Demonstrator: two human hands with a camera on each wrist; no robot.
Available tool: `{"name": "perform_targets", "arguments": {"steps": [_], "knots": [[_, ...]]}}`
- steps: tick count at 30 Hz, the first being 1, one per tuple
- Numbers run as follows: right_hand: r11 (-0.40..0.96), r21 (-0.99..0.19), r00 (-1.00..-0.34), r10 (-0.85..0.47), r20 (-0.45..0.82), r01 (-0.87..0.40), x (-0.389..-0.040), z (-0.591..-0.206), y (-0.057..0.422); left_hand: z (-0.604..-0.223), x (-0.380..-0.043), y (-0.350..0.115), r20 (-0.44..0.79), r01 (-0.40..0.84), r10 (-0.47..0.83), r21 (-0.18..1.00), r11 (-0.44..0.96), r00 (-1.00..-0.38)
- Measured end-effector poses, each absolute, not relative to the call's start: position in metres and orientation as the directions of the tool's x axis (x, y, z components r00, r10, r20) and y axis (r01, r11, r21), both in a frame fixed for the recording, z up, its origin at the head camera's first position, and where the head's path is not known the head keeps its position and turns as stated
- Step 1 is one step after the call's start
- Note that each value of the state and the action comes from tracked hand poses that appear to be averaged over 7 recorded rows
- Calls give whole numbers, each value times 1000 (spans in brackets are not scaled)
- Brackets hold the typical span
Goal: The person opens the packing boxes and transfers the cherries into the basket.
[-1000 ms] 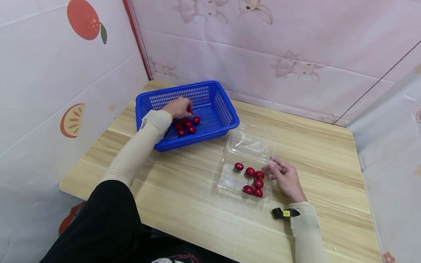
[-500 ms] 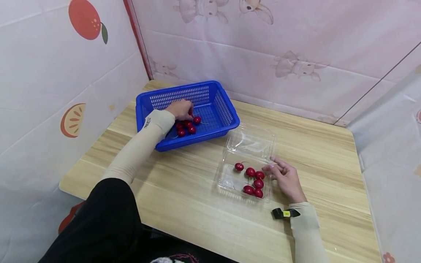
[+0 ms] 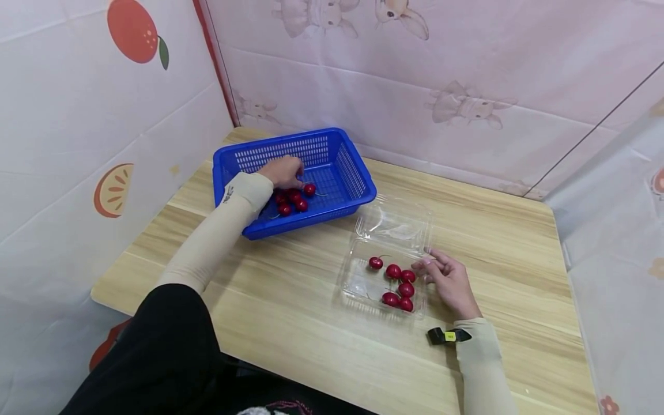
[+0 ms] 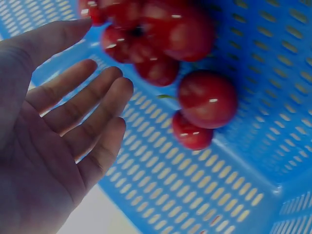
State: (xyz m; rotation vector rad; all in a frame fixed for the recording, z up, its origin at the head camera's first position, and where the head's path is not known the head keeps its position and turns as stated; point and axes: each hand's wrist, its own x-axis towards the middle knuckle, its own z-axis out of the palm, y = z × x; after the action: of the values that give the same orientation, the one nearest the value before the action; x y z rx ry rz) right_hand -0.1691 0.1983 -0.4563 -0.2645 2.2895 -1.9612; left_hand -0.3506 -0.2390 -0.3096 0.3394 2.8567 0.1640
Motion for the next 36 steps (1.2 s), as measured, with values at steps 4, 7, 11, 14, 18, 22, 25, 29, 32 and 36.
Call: {"name": "perform_targets", "arguments": {"steps": [4, 7, 11, 14, 18, 22, 25, 29, 32, 36], "knots": [[149, -988, -979, -204, 16, -48, -169, -457, 198, -291, -343, -234, -197, 253, 279, 145, 956, -940], [151, -988, -980, -200, 9, -40, -169, -458, 198, -274, -335, -225, -155, 292, 314, 150, 944, -936], [165, -986, -981, -195, 0, -33, -170, -458, 198, -254, -316, -201, -92, 359, 377, 164, 919, -922], [176, -984, -982, -191, -3, -32, -171, -458, 198, -243, -296, -179, -44, 435, 445, 149, 888, -894], [184, -982, -982, -189, 8, -43, -172, -458, 199, -238, -269, -150, 6, 539, 542, 112, 835, -840], [188, -981, -981, -194, 18, -56, -172, -458, 198, -240, -244, -128, 44, 628, 627, 89, 773, -778], [187, -981, -981, -194, 19, -55, -173, -460, 198, -244, -228, -116, 54, 689, 687, 66, 721, -724], [173, -984, -981, -194, 20, -54, -175, -461, 199, -252, -211, -102, 34, 752, 752, 67, 655, -658], [165, -985, -980, -195, 23, -56, -176, -461, 199, -260, -201, -93, 10, 788, 791, 90, 609, -612], [164, -985, -980, -197, 17, -50, -176, -460, 201, -278, -192, -77, -61, 835, 846, 136, 533, -530]]}}
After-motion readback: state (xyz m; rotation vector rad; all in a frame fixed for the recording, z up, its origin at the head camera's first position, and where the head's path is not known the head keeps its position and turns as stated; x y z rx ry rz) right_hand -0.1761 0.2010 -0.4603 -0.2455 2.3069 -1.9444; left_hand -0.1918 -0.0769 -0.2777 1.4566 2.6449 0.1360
